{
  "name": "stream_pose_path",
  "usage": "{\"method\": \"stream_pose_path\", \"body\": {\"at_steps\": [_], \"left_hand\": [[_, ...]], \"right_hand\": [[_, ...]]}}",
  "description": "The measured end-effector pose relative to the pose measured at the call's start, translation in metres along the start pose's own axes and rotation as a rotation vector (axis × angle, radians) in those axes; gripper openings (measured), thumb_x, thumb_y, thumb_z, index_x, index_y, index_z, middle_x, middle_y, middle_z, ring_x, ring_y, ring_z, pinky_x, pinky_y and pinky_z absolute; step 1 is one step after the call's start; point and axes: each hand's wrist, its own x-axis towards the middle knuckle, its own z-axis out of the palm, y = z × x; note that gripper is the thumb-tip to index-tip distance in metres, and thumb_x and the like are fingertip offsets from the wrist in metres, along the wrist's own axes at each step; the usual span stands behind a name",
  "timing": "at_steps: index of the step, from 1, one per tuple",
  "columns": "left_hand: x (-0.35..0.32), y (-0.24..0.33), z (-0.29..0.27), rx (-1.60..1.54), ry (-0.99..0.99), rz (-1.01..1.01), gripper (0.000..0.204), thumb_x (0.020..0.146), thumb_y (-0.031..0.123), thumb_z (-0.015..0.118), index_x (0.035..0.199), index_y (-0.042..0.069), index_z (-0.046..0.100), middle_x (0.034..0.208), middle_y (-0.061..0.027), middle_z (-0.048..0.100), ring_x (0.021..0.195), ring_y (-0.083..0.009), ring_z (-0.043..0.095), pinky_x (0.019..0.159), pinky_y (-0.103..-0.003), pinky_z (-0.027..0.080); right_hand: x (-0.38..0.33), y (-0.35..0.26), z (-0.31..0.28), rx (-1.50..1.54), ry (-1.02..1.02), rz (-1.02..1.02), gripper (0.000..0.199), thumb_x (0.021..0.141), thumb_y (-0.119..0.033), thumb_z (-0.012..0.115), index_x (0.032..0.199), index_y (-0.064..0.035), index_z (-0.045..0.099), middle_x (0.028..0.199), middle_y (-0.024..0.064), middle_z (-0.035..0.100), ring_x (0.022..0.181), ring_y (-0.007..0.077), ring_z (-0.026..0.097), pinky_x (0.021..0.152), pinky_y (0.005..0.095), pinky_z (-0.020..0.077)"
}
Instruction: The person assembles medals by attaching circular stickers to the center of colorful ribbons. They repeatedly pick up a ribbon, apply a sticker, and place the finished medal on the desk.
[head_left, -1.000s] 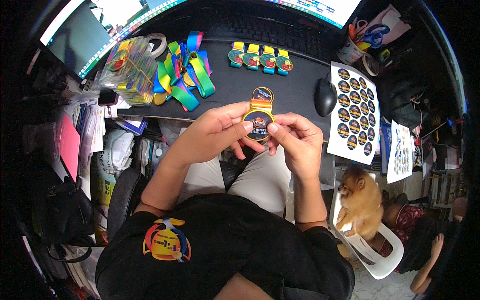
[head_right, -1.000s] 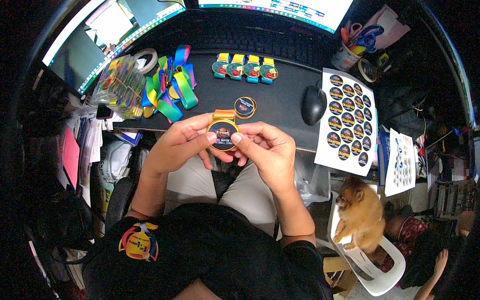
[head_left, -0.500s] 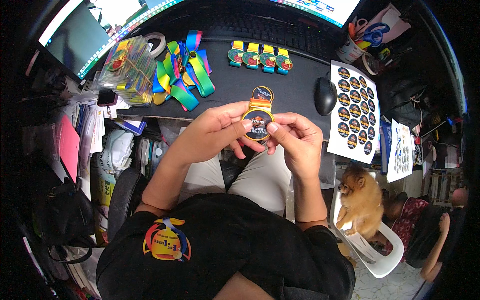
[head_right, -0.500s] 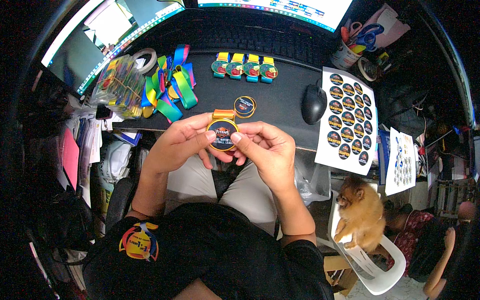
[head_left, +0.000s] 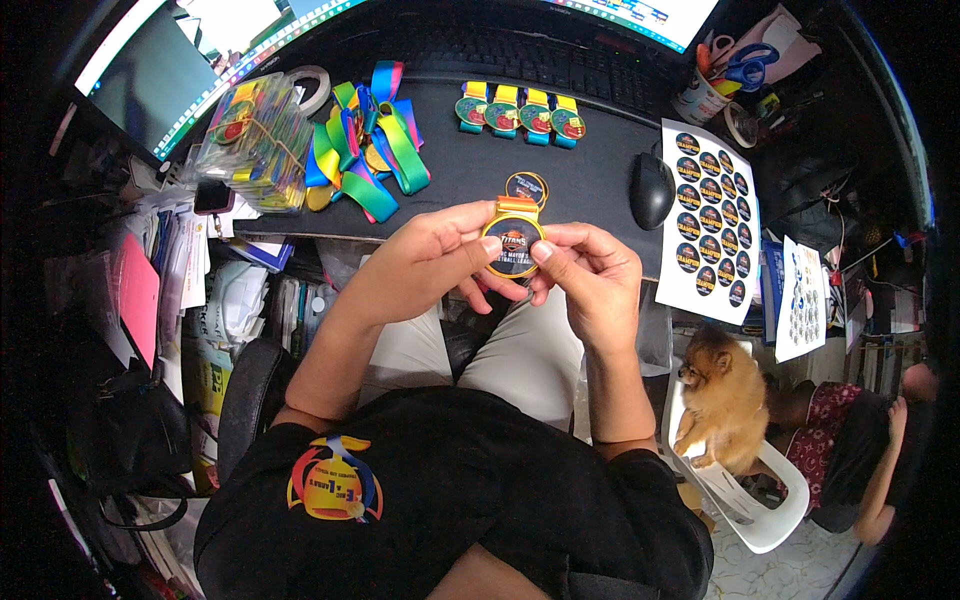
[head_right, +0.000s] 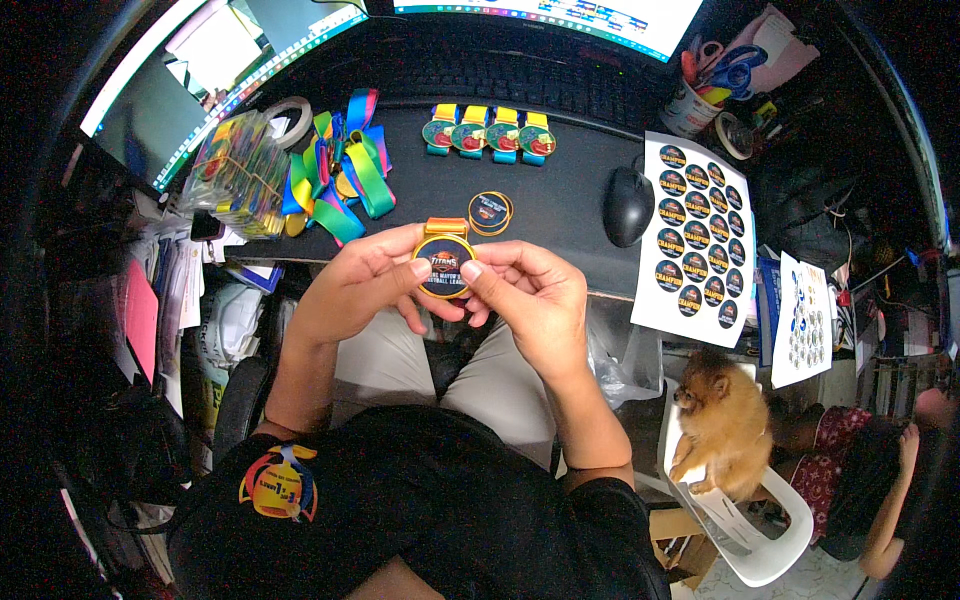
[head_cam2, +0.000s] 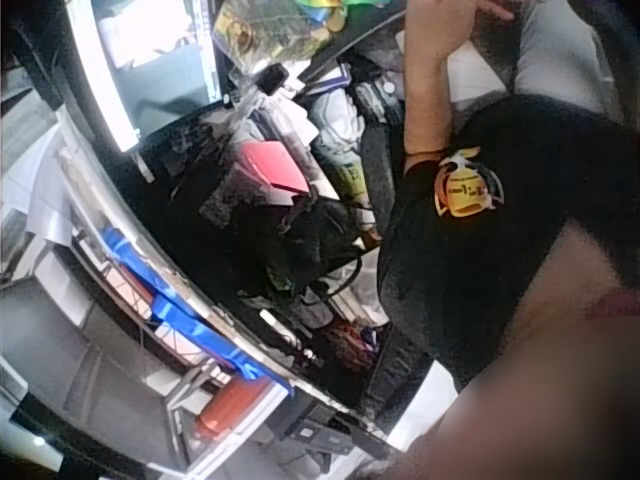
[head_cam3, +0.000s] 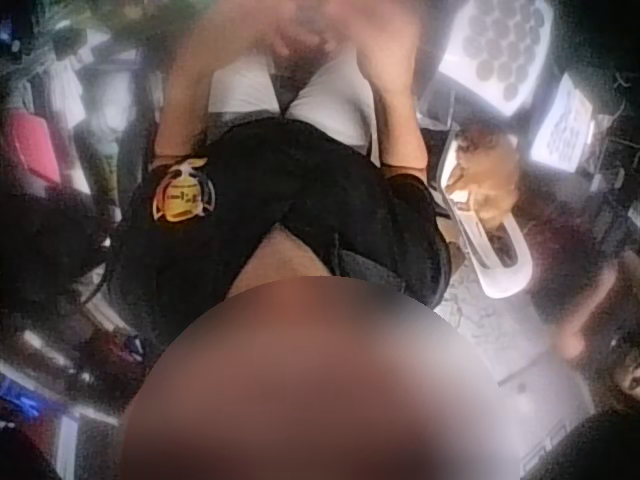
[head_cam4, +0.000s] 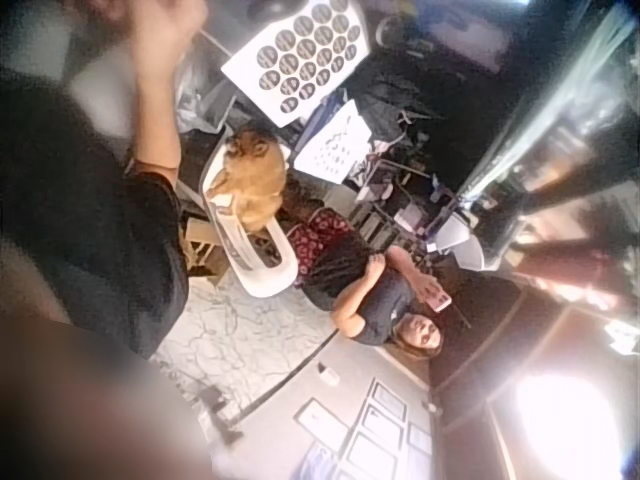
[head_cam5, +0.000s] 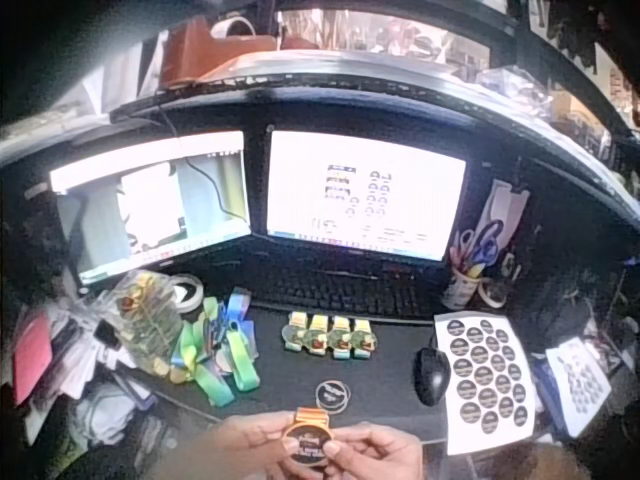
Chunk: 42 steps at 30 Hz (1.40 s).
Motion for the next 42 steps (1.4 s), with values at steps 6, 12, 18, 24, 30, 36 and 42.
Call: {"method": "stream_pose_path", "body": {"at_steps": [6, 12, 18, 24, 30, 36, 42], "left_hand": [[0.0, 0.0, -0.001, 0.003, -0.007, -0.009, 0.047, 0.096, 0.02, 0.046, 0.136, -0.003, 0.037, 0.109, -0.015, 0.062, 0.082, -0.0193, 0.069, 0.056, -0.023, 0.055], [0.001, -0.003, 0.001, -0.002, 0.001, -0.018, 0.048, 0.096, 0.018, 0.045, 0.138, -0.003, 0.035, 0.111, -0.0154, 0.062, 0.084, -0.0202, 0.069, 0.056, -0.023, 0.055], [0.003, -0.009, 0.005, 0.02, 0.01, -0.079, 0.046, 0.096, 0.01, 0.044, 0.14, 0.0, 0.033, 0.116, -0.0114, 0.06, 0.09, -0.0179, 0.067, 0.066, -0.024, 0.055], [0.005, -0.021, 0.007, 0.141, -0.052, 0.004, 0.05, 0.094, 0.001, 0.044, 0.142, 0.001, 0.03, 0.119, -0.0075, 0.056, 0.103, -0.0124, 0.059, 0.08, -0.026, 0.053], [0.005, -0.023, 0.004, 0.273, 0.021, 0.018, 0.05, 0.095, 0.0, 0.041, 0.142, 0.001, 0.028, 0.119, -0.0084, 0.056, 0.103, -0.0136, 0.059, 0.085, -0.028, 0.052], [0.004, -0.017, 0.003, 0.15, -0.016, 0.007, 0.051, 0.093, 0.0, 0.044, 0.142, 0.001, 0.029, 0.117, -0.0086, 0.058, 0.101, -0.0147, 0.061, 0.083, -0.027, 0.053], [0.006, -0.022, -0.009, -0.071, -0.074, -0.051, 0.051, 0.093, 0.002, 0.045, 0.142, 0.002, 0.031, 0.118, -0.0077, 0.058, 0.103, -0.0147, 0.06, 0.084, -0.027, 0.052]], "right_hand": [[0.001, 0.0, 0.0, -0.012, 0.008, 0.004, 0.018, 0.085, -0.002, 0.066, 0.1, 0.0061, 0.063, 0.078, 0.0092, 0.066, 0.06, 0.0084, 0.06, 0.053, 0.02, 0.049], [0.002, 0.002, 0.0, -0.018, 0.046, 0.041, 0.01, 0.083, 0.002, 0.065, 0.091, 0.0047, 0.06, 0.075, 0.011, 0.064, 0.055, 0.0133, 0.059, 0.047, 0.0246, 0.0487], [0.009, 0.001, 0.001, -0.104, 0.069, 0.154, 0.016, 0.08, -0.001, 0.069, 0.083, -0.0024, 0.054, 0.069, 0.0013, 0.058, 0.053, 0.0062, 0.055, 0.044, 0.0187, 0.0428], [0.015, -0.001, 0.009, -0.157, 0.057, 0.166, 0.03, 0.076, 0.001, 0.072, 0.093, -0.003, 0.048, 0.082, 0.0007, 0.055, 0.061, 0.0052, 0.059, 0.052, 0.0192, 0.0487], [0.02, 0.004, 0.009, -0.101, 0.039, 0.066, 0.027, 0.078, -0.001, 0.07, 0.093, -0.0041, 0.048, 0.083, 0.0015, 0.056, 0.06, 0.005, 0.059, 0.045, 0.0191, 0.0463], [0.02, 0.01, 0.005, -0.075, 0.065, 0.082, 0.016, 0.084, -0.005, 0.065, 0.089, -0.0051, 0.05, 0.075, 0.0014, 0.057, 0.047, 0.0049, 0.054, 0.036, 0.0189, 0.0403], [0.019, 0.01, 0.0, -0.043, 0.008, 0.09, 0.011, 0.086, -0.003, 0.06, 0.095, -0.0005, 0.053, 0.073, 0.0037, 0.058, 0.045, 0.0068, 0.054, 0.036, 0.0211, 0.0433]]}}
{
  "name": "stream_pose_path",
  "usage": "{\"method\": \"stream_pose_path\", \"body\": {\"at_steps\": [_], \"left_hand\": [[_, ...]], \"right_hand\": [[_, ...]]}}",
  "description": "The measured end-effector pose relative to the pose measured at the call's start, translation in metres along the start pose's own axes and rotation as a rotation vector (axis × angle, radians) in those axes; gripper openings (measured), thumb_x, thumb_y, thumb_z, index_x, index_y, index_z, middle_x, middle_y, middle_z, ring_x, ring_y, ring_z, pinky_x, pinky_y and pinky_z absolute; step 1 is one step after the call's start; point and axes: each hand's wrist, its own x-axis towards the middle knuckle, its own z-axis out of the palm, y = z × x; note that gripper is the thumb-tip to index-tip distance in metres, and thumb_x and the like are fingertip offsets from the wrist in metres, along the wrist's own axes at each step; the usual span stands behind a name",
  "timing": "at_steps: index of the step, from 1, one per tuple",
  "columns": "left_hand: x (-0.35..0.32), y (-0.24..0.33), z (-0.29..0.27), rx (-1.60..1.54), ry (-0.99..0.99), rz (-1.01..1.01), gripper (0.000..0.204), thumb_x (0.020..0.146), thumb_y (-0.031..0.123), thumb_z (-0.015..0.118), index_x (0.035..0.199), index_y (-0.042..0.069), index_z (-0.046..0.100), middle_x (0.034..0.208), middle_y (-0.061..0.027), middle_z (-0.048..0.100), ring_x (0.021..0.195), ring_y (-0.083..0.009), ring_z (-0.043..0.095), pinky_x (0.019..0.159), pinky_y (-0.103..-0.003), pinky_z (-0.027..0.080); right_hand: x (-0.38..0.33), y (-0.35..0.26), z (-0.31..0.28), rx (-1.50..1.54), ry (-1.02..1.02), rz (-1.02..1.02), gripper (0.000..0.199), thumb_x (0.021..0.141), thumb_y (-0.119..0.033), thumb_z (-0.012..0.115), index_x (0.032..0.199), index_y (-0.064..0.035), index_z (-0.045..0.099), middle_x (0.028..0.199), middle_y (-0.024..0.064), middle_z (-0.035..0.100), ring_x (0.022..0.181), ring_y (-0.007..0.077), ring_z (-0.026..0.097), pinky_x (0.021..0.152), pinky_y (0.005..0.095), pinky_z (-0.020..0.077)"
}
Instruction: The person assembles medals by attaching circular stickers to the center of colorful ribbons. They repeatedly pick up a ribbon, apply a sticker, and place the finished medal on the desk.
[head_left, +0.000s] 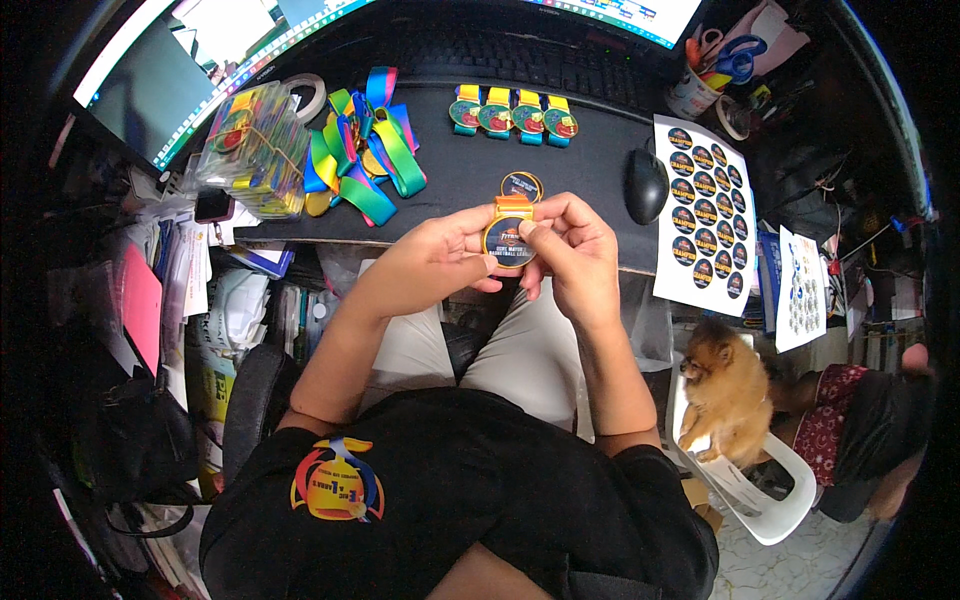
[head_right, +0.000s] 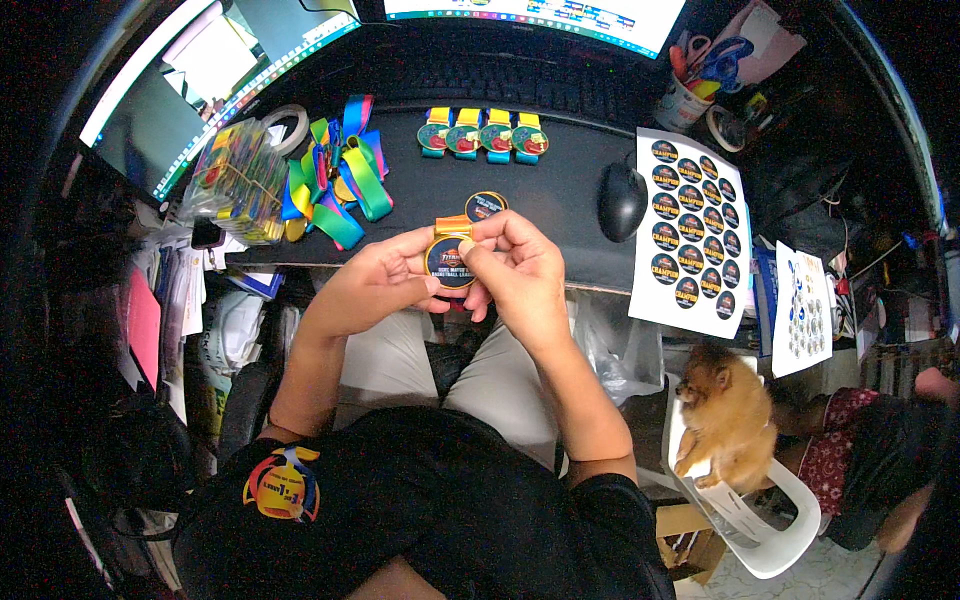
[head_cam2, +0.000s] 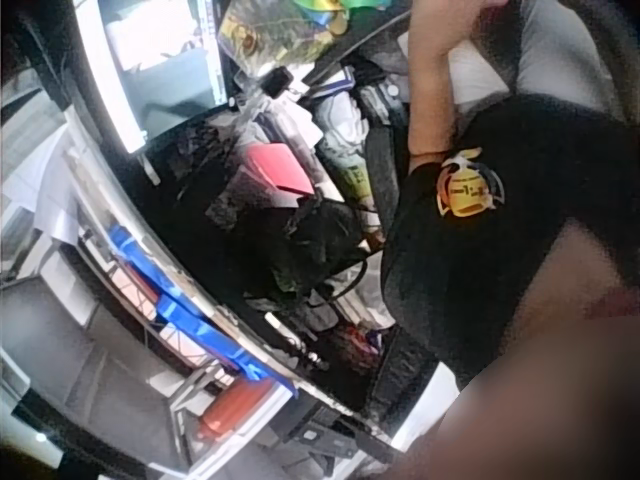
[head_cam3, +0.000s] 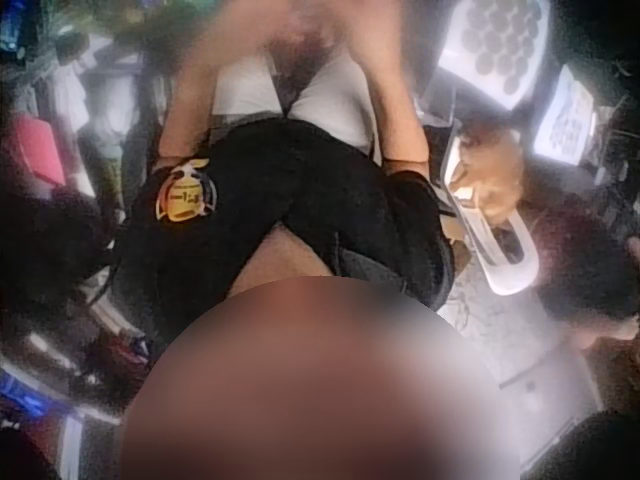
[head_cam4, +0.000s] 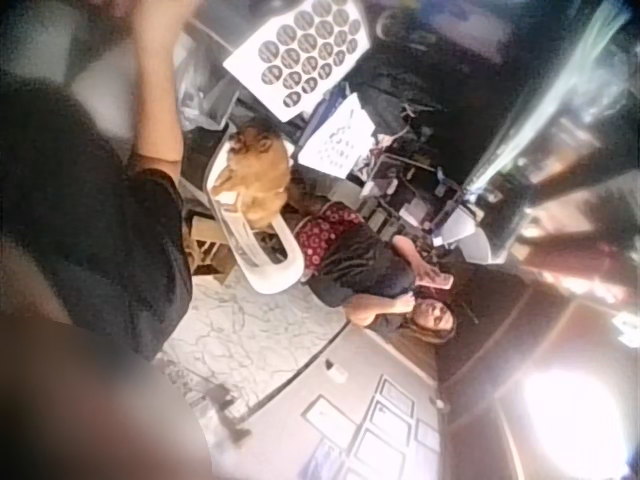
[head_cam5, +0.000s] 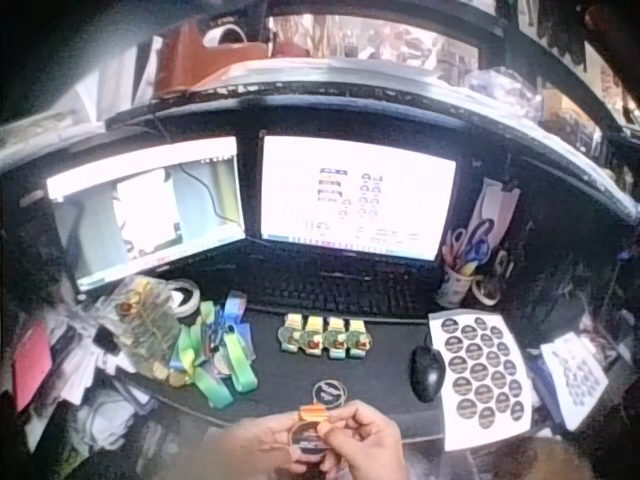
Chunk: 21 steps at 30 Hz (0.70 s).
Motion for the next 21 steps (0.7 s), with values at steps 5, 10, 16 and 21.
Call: {"method": "stream_pose_path", "body": {"at_steps": [5, 10, 16, 21], "left_hand": [[0.015, -0.016, -0.008, -0.377, -0.111, 0.04, 0.049, 0.1, 0.026, 0.039, 0.14, 0.001, 0.032, 0.123, -0.0141, 0.055, 0.099, -0.0206, 0.062, 0.076, -0.034, 0.054], [0.026, -0.026, -0.004, -0.841, -0.115, 0.223, 0.052, 0.102, 0.039, 0.022, 0.136, 0.002, 0.037, 0.133, -0.0242, 0.046, 0.114, -0.0322, 0.054, 0.083, -0.041, 0.051], [0.029, -0.03, 0.015, -0.623, 0.251, 0.348, 0.051, 0.102, 0.039, 0.021, 0.135, 0.002, 0.035, 0.131, -0.0255, 0.046, 0.119, -0.0339, 0.051, 0.098, -0.044, 0.044], [0.028, -0.044, 0.022, -0.293, 0.361, 0.47, 0.051, 0.102, 0.039, 0.02, 0.135, 0.002, 0.033, 0.127, -0.0243, 0.05, 0.117, -0.0297, 0.053, 0.095, -0.039, 0.045]], "right_hand": [[-0.001, -0.004, 0.001, -0.025, -0.111, 0.061, 0.024, 0.088, -0.001, 0.056, 0.112, 0.0036, 0.056, 0.078, 0.0052, 0.061, 0.05, 0.0089, 0.057, 0.041, 0.0221, 0.048], [-0.003, 0.006, 0.011, 0.101, -0.12, -0.062, 0.035, 0.085, 0.006, 0.054, 0.119, 0.0031, 0.05, 0.091, 0.0068, 0.059, 0.066, 0.0081, 0.06, 0.056, 0.0211, 0.0526], [-0.004, 0.022, 0.014, -0.046, -0.026, -0.086, 0.023, 0.083, 0.004, 0.064, 0.099, -0.0009, 0.048, 0.085, 0.0055, 0.058, 0.068, 0.0091, 0.062, 0.055, 0.0208, 0.0525], [-0.009, 0.022, 0.009, 0.325, -0.04, 0.031, 0.018, 0.091, -0.007, 0.057, 0.105, -0.0015, 0.047, 0.088, 0.0113, 0.062, 0.07, 0.0189, 0.067, 0.061, 0.0287, 0.0569]]}}
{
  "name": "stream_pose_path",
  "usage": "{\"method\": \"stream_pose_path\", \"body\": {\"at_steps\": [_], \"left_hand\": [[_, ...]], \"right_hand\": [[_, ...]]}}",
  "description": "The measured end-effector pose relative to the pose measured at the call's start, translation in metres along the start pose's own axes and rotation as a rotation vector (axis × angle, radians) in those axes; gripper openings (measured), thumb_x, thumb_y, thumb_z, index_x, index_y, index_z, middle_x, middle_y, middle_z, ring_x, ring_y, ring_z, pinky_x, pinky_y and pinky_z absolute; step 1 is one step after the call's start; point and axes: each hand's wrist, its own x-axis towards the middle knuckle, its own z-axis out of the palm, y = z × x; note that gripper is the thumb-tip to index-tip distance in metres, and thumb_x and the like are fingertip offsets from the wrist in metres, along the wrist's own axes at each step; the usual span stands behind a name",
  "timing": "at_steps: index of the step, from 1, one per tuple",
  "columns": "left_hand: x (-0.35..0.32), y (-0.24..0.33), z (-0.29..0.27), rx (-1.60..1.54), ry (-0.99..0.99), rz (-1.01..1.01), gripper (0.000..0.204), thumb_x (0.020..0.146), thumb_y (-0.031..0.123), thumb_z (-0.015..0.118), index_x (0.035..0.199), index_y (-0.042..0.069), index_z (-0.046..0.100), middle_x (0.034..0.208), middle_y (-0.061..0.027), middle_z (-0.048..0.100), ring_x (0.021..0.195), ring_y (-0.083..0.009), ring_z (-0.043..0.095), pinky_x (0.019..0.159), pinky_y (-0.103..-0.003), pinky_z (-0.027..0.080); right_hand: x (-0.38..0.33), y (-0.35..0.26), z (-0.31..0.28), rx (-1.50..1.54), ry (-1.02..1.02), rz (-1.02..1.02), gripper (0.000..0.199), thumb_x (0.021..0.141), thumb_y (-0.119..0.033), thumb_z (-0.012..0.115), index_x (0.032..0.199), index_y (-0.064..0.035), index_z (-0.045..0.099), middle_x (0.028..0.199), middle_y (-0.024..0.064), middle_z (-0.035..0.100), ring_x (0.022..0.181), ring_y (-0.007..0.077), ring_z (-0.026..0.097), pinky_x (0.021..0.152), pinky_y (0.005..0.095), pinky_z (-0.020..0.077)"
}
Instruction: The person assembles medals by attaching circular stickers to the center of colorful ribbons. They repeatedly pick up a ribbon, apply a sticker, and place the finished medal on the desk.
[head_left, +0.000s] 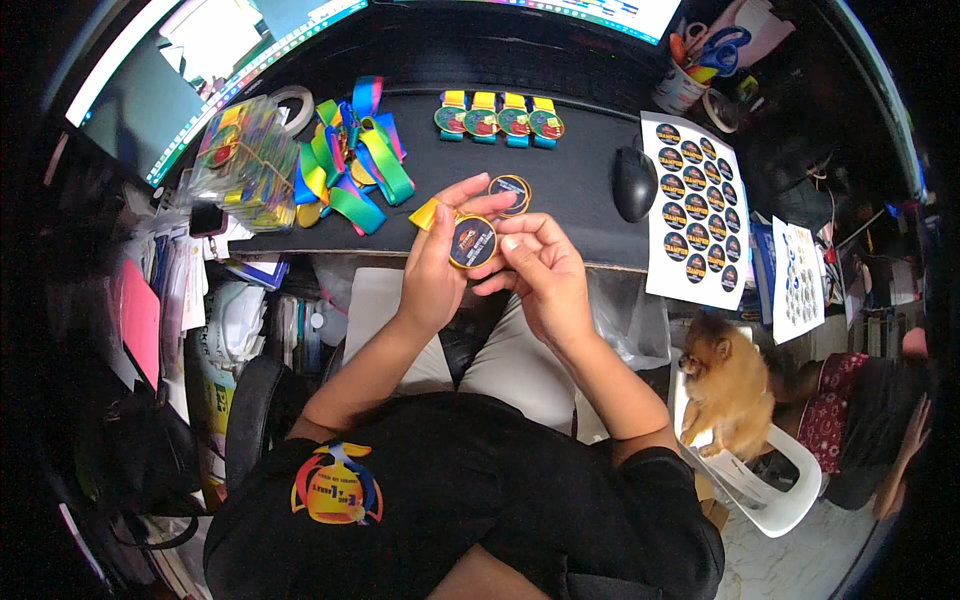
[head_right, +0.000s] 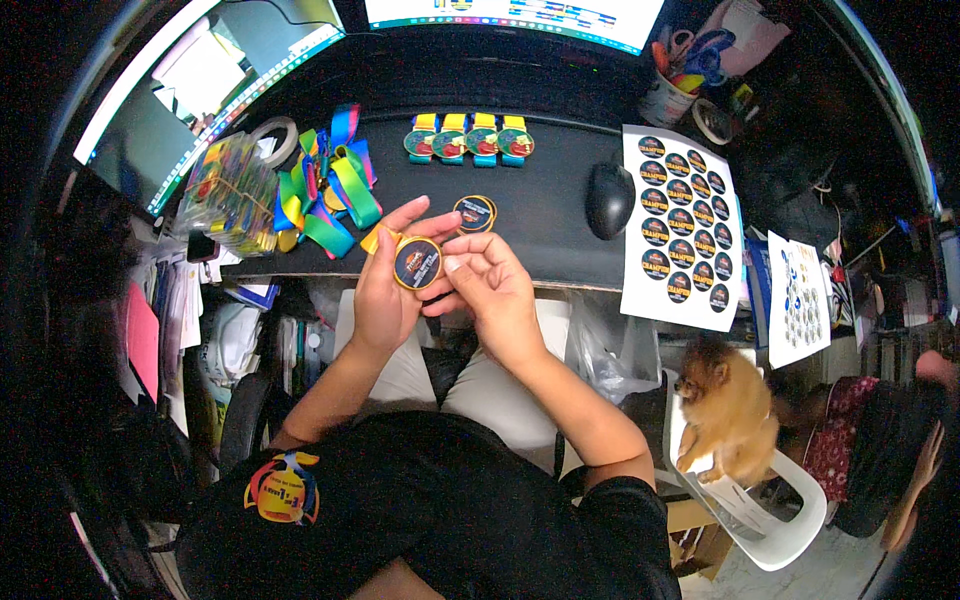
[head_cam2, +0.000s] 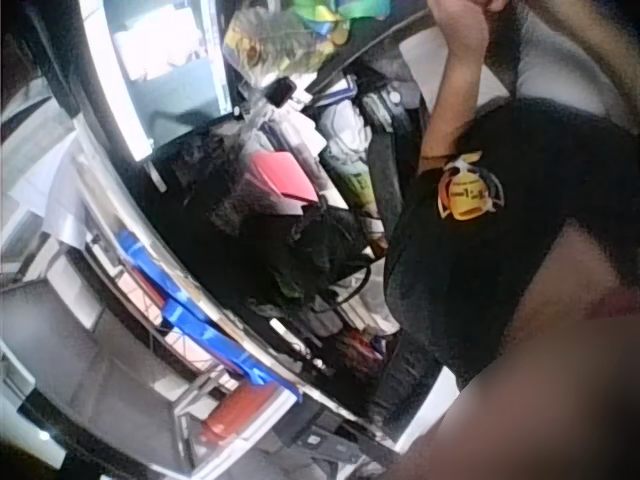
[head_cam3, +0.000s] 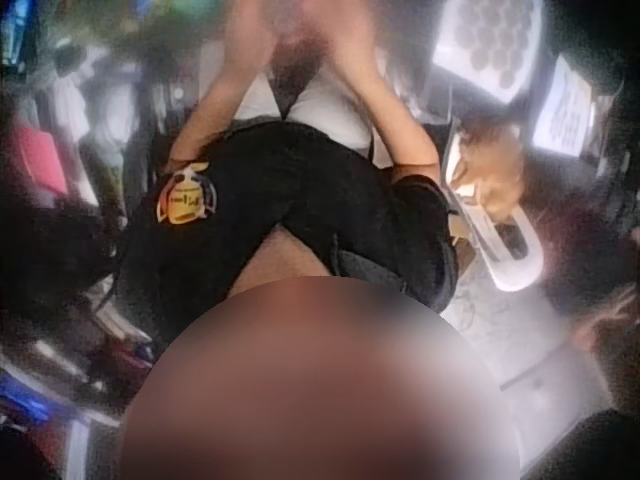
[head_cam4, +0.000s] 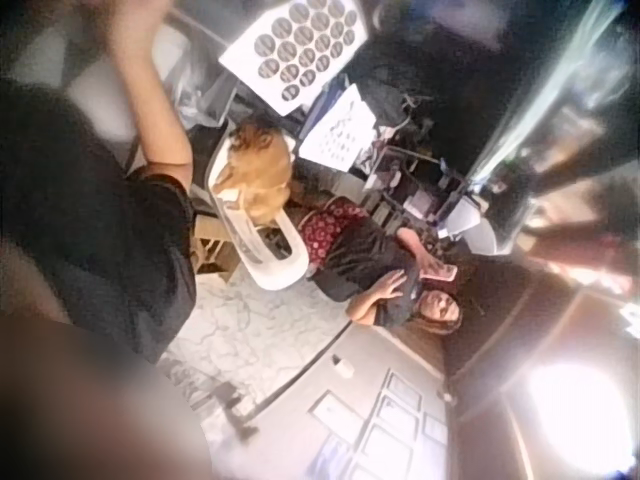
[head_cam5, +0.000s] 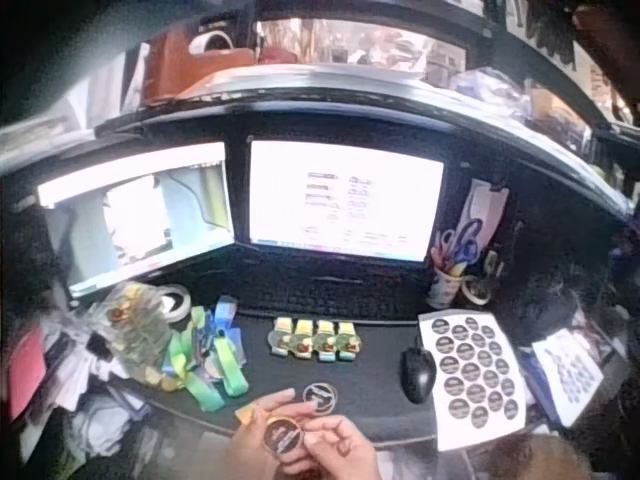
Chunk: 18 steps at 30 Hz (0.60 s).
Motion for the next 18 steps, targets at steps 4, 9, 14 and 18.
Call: {"method": "stream_pose_path", "body": {"at_steps": [4, 9, 14, 18], "left_hand": [[-0.007, -0.018, 0.0, 0.339, -0.102, 0.22, 0.052, 0.102, 0.039, 0.027, 0.134, -0.001, 0.036, 0.127, -0.0233, 0.051, 0.118, -0.026, 0.051, 0.099, -0.034, 0.04], [-0.012, -0.039, -0.002, 0.654, -0.287, 0.431, 0.049, 0.102, 0.037, 0.029, 0.131, 0.001, 0.042, 0.13, -0.0212, 0.051, 0.125, -0.0333, 0.045, 0.106, -0.042, 0.03], [-0.022, -0.053, 0.003, 0.538, -0.307, 0.264, 0.052, 0.101, 0.039, 0.028, 0.135, 0.0, 0.037, 0.129, -0.0233, 0.051, 0.123, -0.0304, 0.048, 0.104, -0.04, 0.034], [-0.024, -0.054, 0.011, 0.243, -0.223, -0.017, 0.06, 0.1, 0.045, 0.028, 0.14, 0.001, 0.026, 0.13, -0.0247, 0.048, 0.12, -0.0307, 0.05, 0.101, -0.041, 0.041]], "right_hand": [[-0.012, 0.002, -0.005, 0.177, 0.08, 0.195, 0.019, 0.091, -0.008, 0.056, 0.106, -0.0019, 0.045, 0.085, 0.012, 0.064, 0.07, 0.0238, 0.068, 0.062, 0.0317, 0.0574], [-0.026, 0.0, -0.023, 0.098, 0.06, 0.25, 0.012, 0.087, -0.007, 0.059, 0.097, -0.0036, 0.052, 0.08, 0.0054, 0.062, 0.063, 0.0128, 0.061, 0.054, 0.0263, 0.054], [-0.048, 0.007, -0.063, -0.13, 0.194, 0.248, 0.014, 0.086, -0.01, 0.064, 0.095, -0.0028, 0.057, 0.077, 0.004, 0.06, 0.063, 0.0103, 0.059, 0.051, 0.0236, 0.0518], [-0.066, 0.008, -0.141, -0.525, 0.318, 0.135, 0.016, 0.085, -0.012, 0.065, 0.095, -0.0018, 0.058, 0.078, 0.0038, 0.061, 0.066, 0.0101, 0.061, 0.05, 0.0247, 0.0505]]}}
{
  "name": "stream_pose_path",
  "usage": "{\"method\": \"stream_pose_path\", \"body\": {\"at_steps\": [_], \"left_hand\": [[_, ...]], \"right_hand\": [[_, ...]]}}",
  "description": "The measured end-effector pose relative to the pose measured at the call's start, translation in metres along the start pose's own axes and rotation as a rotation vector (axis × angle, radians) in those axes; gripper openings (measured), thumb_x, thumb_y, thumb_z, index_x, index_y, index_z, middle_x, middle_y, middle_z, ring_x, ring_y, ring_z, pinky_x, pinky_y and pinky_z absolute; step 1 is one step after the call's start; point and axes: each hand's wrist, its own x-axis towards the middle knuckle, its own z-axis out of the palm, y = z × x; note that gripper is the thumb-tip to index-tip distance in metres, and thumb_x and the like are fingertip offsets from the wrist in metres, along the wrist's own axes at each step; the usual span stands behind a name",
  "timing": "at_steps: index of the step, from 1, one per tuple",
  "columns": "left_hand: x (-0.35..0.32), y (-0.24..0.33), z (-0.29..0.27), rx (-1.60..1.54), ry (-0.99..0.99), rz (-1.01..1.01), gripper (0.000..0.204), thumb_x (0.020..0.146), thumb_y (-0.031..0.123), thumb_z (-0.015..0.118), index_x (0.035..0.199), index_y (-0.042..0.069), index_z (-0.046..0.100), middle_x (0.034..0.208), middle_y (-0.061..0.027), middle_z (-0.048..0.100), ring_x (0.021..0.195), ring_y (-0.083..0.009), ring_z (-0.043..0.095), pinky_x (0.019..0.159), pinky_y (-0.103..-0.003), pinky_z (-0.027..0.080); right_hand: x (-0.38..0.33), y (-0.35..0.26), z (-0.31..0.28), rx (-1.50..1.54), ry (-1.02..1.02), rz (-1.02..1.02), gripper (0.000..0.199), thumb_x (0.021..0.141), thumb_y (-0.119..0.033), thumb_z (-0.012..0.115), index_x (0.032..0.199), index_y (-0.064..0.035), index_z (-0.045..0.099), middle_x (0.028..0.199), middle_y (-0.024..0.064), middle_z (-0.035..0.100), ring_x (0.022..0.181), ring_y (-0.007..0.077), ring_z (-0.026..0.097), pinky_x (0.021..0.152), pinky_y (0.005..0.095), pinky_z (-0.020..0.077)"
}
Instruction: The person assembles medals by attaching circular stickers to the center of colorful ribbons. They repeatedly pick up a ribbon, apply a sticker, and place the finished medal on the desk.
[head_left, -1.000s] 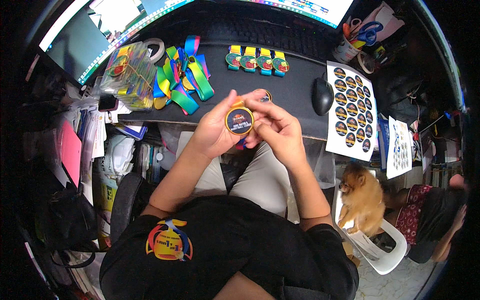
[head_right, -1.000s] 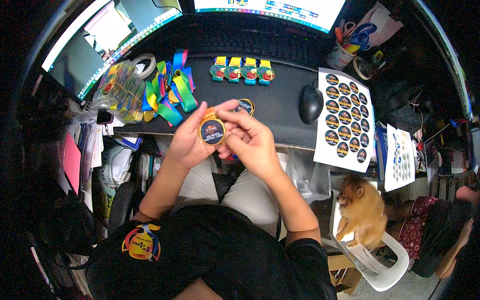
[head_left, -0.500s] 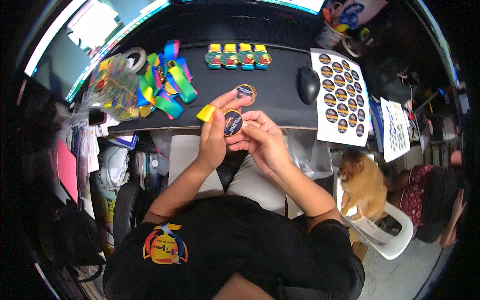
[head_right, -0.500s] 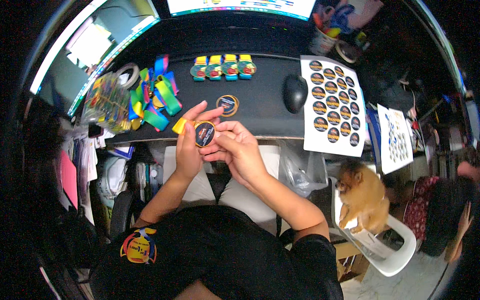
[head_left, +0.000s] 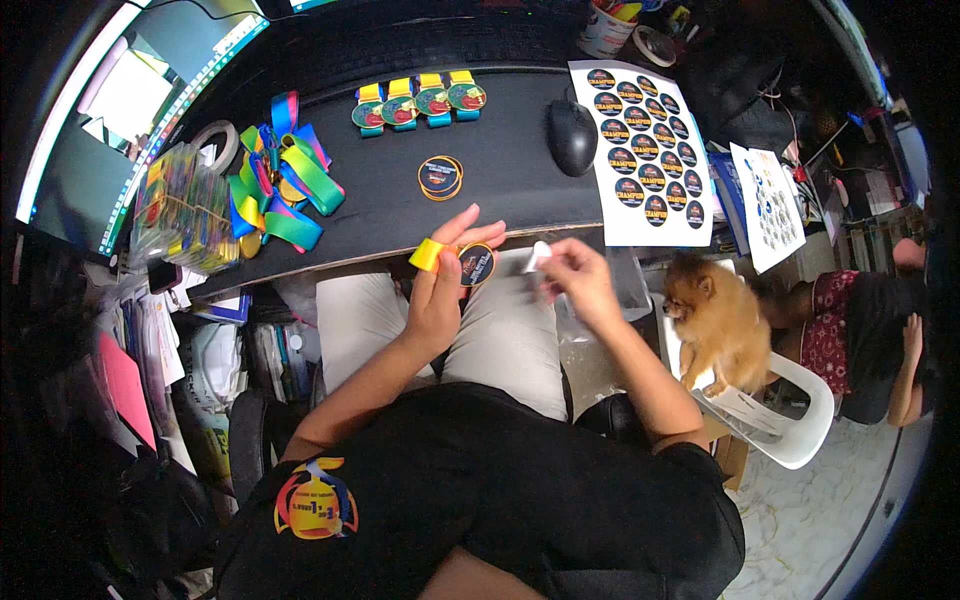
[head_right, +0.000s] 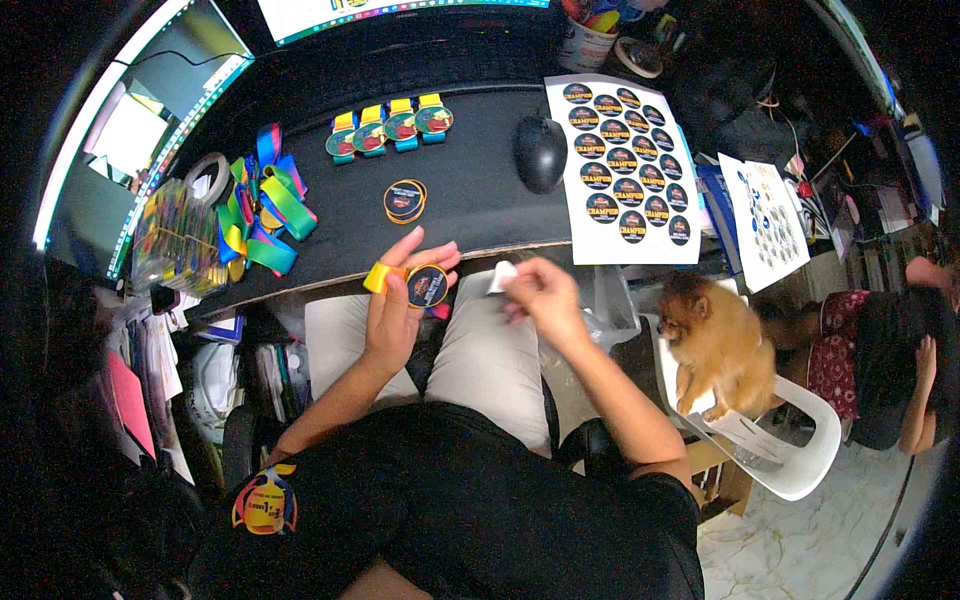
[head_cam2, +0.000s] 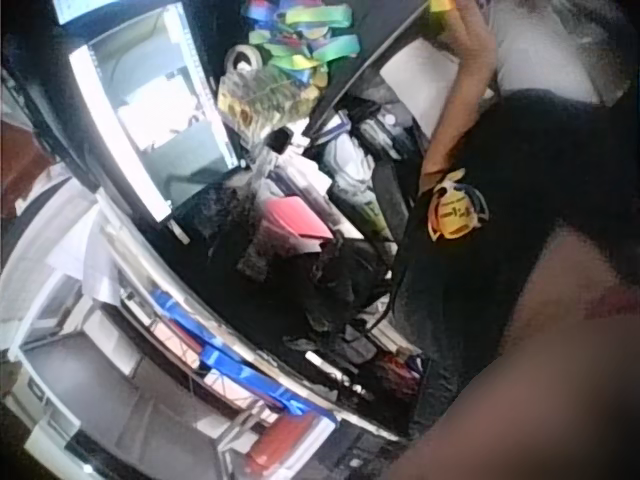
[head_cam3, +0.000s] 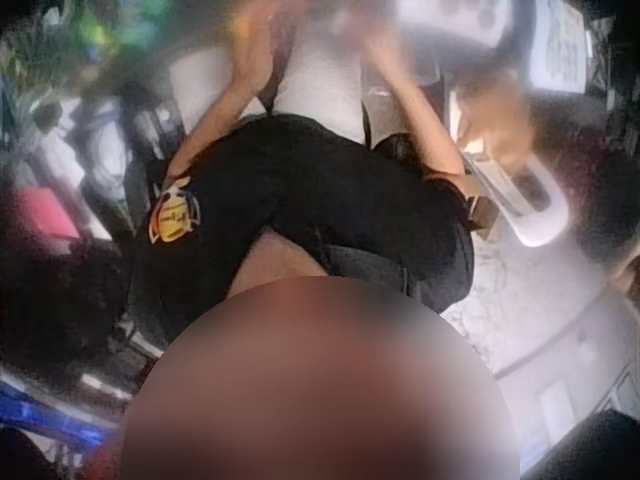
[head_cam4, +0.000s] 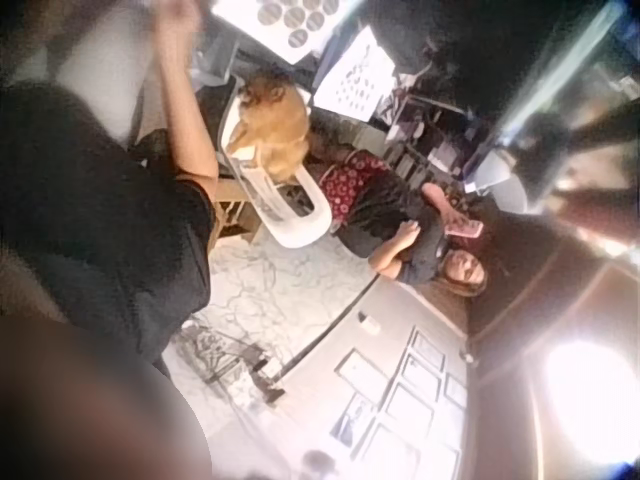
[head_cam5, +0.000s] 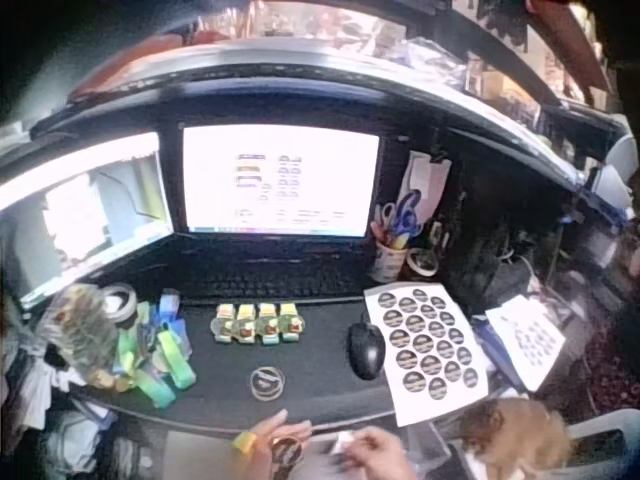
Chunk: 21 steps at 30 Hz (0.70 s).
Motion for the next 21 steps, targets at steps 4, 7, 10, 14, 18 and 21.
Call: {"method": "stream_pose_path", "body": {"at_steps": [4, 7, 10, 14, 18, 21], "left_hand": [[0.004, 0.006, 0.003, -0.432, 0.094, -0.264, 0.058, 0.1, 0.045, 0.024, 0.139, 0.002, 0.029, 0.132, -0.0227, 0.046, 0.121, -0.0308, 0.05, 0.101, -0.043, 0.042], [0.008, 0.011, 0.002, -0.627, 0.113, -0.376, 0.057, 0.101, 0.044, 0.022, 0.134, 0.001, 0.038, 0.13, -0.0204, 0.049, 0.121, -0.0293, 0.05, 0.102, -0.043, 0.042], [0.01, 0.014, 0.004, -0.677, 0.119, -0.429, 0.055, 0.101, 0.042, 0.023, 0.131, 0.0, 0.041, 0.128, -0.0204, 0.051, 0.12, -0.029, 0.05, 0.102, -0.044, 0.041], [0.011, 0.017, 0.011, -0.767, 0.084, -0.43, 0.052, 0.102, 0.04, 0.023, 0.126, -0.001, 0.045, 0.124, -0.0199, 0.054, 0.119, -0.0285, 0.052, 0.102, -0.044, 0.041], [0.012, 0.026, 0.008, -0.792, 0.108, -0.355, 0.051, 0.102, 0.042, 0.025, 0.118, 0.0, 0.05, 0.111, -0.0147, 0.059, 0.106, -0.0237, 0.057, 0.097, -0.04, 0.045], [0.013, 0.032, 0.006, -0.787, 0.143, -0.342, 0.049, 0.102, 0.04, 0.026, 0.115, 0.0, 0.05, 0.103, -0.0129, 0.06, 0.098, -0.0237, 0.059, 0.094, -0.041, 0.046]], "right_hand": [[0.012, 0.018, -0.054, -1.203, 0.514, -0.18, 0.028, 0.081, -0.019, 0.071, 0.094, 0.0037, 0.06, 0.072, 0.0106, 0.063, 0.057, 0.0171, 0.059, 0.053, 0.0302, 0.0495], [-0.002, 0.001, -0.039, -1.503, 0.599, -0.474, 0.034, 0.077, -0.021, 0.074, 0.096, 0.0052, 0.062, 0.074, 0.0156, 0.064, 0.06, 0.0204, 0.061, 0.06, 0.0313, 0.0505], [-0.02, -0.034, 0.012, -0.623, 0.228, -0.399, 0.032, 0.079, -0.019, 0.073, 0.102, 0.0019, 0.062, 0.083, 0.0125, 0.066, 0.072, 0.0187, 0.065, 0.064, 0.0292, 0.0525], [-0.012, -0.072, 0.073, -0.382, 0.2, -0.465, 0.035, 0.082, -0.019, 0.071, 0.109, 0.0011, 0.059, 0.09, 0.0112, 0.065, 0.078, 0.0148, 0.063, 0.064, 0.0277, 0.0518], [-0.013, -0.083, 0.097, -0.418, 0.071, -0.398, 0.039, 0.083, -0.017, 0.07, 0.114, 0.0001, 0.053, 0.093, 0.0124, 0.062, 0.081, 0.0164, 0.063, 0.065, 0.0278, 0.0513], [-0.012, -0.076, 0.105, -0.499, 0.06, -0.583, 0.046, 0.083, -0.015, 0.069, 0.12, -0.0013, 0.045, 0.095, 0.0127, 0.061, 0.079, 0.0178, 0.063, 0.066, 0.0292, 0.0512]]}}
